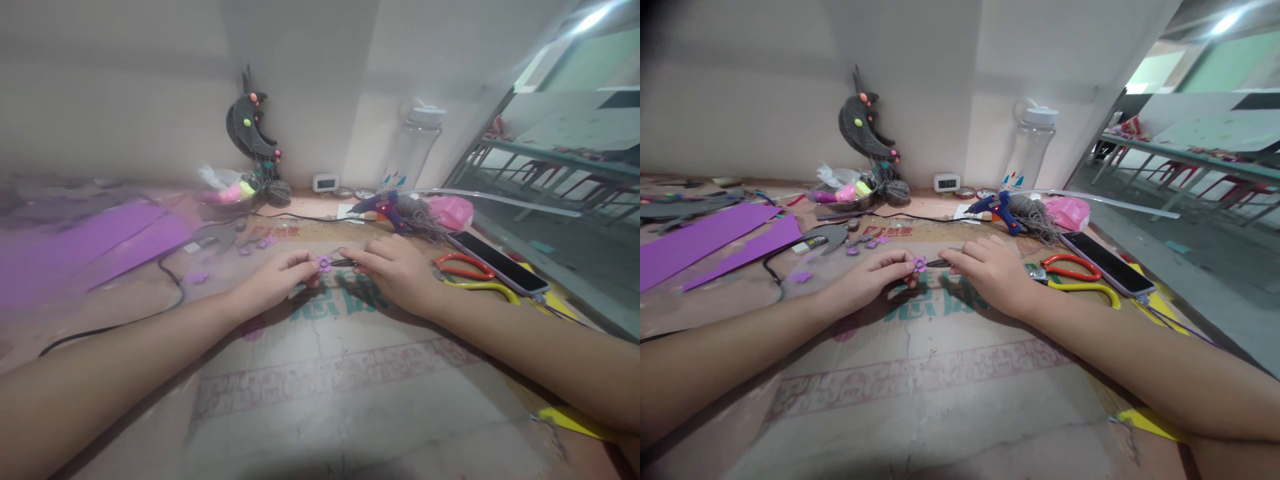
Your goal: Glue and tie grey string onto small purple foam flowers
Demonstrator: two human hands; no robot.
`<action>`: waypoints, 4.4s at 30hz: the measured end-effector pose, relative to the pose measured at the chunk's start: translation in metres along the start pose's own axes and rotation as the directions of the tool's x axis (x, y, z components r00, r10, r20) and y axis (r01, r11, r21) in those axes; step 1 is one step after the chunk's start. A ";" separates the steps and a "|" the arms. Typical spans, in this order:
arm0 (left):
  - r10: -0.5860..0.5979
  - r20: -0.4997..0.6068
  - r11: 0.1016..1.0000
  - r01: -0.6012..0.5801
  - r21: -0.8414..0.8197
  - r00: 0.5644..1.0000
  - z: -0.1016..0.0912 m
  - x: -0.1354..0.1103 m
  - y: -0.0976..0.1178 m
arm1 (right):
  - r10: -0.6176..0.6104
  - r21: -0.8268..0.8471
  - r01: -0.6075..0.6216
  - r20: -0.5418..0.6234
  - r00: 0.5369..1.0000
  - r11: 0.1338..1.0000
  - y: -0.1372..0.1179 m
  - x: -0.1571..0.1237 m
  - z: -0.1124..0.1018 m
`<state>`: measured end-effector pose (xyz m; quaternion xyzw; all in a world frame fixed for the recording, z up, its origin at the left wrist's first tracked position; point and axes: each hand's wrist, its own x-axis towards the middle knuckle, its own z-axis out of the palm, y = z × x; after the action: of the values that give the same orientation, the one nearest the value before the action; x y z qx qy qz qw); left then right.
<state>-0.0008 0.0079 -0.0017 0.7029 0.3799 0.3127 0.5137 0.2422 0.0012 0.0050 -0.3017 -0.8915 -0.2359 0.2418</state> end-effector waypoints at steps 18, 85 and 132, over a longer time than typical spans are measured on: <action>-0.024 0.010 0.998 0.025 -0.058 1.000 0.001 0.000 -0.002 | -0.042 -0.049 0.043 0.016 0.999 0.998 0.000 0.000 -0.002; 0.005 0.025 1.000 -0.005 -0.007 1.000 -0.001 0.000 -0.004 | -0.141 -0.094 0.140 -0.008 0.990 0.986 0.002 -0.004 -0.004; 0.293 -0.114 0.879 -0.221 0.423 0.949 0.004 -0.011 0.007 | 0.062 0.154 -0.055 -0.041 0.997 0.987 -0.004 -0.001 0.000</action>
<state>-0.0020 -0.0048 0.0035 0.8080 0.3829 0.3533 0.2753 0.2399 -0.0023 0.0038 -0.3030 -0.8920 -0.1667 0.2911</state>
